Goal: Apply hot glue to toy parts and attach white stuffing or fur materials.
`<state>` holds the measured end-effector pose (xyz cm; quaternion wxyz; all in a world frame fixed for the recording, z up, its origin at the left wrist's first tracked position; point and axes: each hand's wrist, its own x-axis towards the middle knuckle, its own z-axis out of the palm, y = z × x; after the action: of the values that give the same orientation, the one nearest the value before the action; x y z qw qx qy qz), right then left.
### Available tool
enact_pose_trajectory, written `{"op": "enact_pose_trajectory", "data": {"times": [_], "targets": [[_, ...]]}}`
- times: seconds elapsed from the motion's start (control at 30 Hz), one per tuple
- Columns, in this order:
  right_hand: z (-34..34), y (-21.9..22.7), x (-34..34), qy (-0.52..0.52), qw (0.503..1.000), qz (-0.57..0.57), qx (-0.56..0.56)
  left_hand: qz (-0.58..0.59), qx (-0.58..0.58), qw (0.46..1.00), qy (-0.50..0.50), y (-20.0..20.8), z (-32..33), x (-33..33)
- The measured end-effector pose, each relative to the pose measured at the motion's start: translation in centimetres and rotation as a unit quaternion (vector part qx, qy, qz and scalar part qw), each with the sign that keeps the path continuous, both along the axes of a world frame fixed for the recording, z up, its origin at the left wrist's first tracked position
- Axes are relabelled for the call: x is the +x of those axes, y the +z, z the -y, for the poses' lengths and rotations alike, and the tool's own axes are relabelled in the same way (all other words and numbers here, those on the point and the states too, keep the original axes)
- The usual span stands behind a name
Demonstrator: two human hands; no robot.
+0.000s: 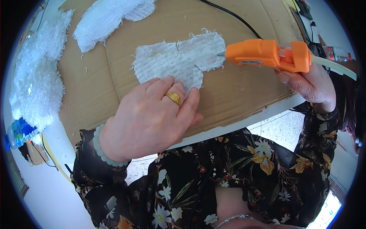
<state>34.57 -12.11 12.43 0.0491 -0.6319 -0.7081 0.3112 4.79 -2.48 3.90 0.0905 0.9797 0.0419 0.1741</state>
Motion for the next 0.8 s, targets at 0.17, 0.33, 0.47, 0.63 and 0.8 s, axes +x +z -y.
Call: {"op": "enact_pose_trajectory", "data": {"times": [0.17, 0.33, 0.47, 0.63, 0.8], "targets": [[0.1, -0.4, 0.1, 0.03, 0.998, 0.017, 0.049, -0.005, -0.016, 1.0, 0.013, -0.1, 0.0, 0.0], [0.6, -1.6, 1.3, -0.03, 0.987, -0.137, 0.071, 0.003, 0.018, 1.0, -0.011, -0.1, -0.2, 0.1], [0.2, -0.6, 1.2, -0.071, 0.985, -0.155, 0.011, -0.007, -0.006, 1.0, 0.014, 0.2, 0.0, 0.0], [-0.2, -1.6, 0.8, -0.044, 0.991, -0.111, 0.057, 0.013, 0.017, 1.0, -0.015, -0.2, -0.2, 0.0], [-1.0, -0.1, 0.0, -0.075, 0.995, -0.042, -0.044, 0.009, 0.021, 1.0, -0.013, 0.0, -0.2, -0.2]]}}
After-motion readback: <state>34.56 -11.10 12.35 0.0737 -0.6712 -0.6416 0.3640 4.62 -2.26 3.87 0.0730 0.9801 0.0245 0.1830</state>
